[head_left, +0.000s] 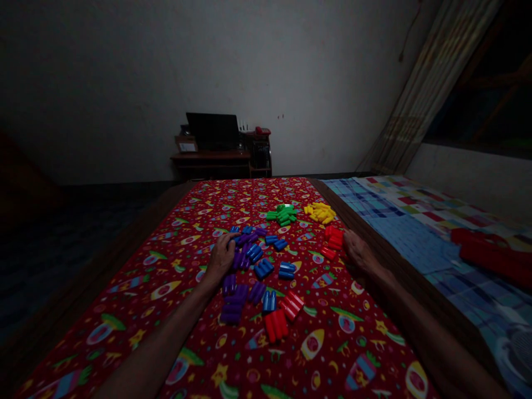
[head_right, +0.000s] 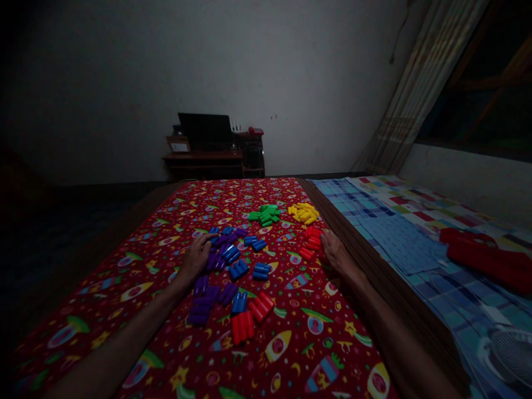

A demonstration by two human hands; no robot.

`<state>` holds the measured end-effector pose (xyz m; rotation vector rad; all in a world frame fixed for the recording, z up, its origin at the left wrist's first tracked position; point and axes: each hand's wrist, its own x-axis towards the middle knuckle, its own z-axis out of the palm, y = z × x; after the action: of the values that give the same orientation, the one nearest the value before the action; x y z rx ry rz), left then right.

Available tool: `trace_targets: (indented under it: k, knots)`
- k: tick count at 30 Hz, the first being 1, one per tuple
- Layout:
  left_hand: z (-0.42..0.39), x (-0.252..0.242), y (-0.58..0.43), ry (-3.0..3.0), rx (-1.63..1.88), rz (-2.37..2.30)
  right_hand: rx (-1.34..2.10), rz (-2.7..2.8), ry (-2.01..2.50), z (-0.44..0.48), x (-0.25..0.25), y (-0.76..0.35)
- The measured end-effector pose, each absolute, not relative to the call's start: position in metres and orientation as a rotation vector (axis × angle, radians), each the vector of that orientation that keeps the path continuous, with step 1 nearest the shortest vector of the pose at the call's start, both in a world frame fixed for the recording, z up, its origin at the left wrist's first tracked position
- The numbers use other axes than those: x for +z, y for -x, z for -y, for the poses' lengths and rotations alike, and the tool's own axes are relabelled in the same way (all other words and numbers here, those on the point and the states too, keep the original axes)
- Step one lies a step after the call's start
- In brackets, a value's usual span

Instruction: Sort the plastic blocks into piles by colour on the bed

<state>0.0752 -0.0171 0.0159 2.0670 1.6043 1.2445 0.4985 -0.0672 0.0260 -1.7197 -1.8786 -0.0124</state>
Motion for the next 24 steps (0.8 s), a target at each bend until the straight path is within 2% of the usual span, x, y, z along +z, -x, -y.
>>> trace_targets:
  k: [4, 10, 18, 24]
  knots:
    - [0.017, 0.016, -0.075, -2.064, 1.242, -1.624, 0.091, 1.827, 1.684, 0.064, 0.031, -0.495]
    - [0.016, 0.014, -0.074, -2.066, 1.251, -1.608, 0.052, 1.623, 1.645, 0.08, 0.048, -0.492]
    - [0.016, 0.015, -0.075, -2.056, 1.256, -1.612, -0.155, 2.23, 1.661, 0.105, 0.043, -0.46]
    - [0.016, 0.014, -0.075, -2.052, 1.283, -1.58, -0.269, 2.307, 1.879, 0.093, 0.041, -0.454]
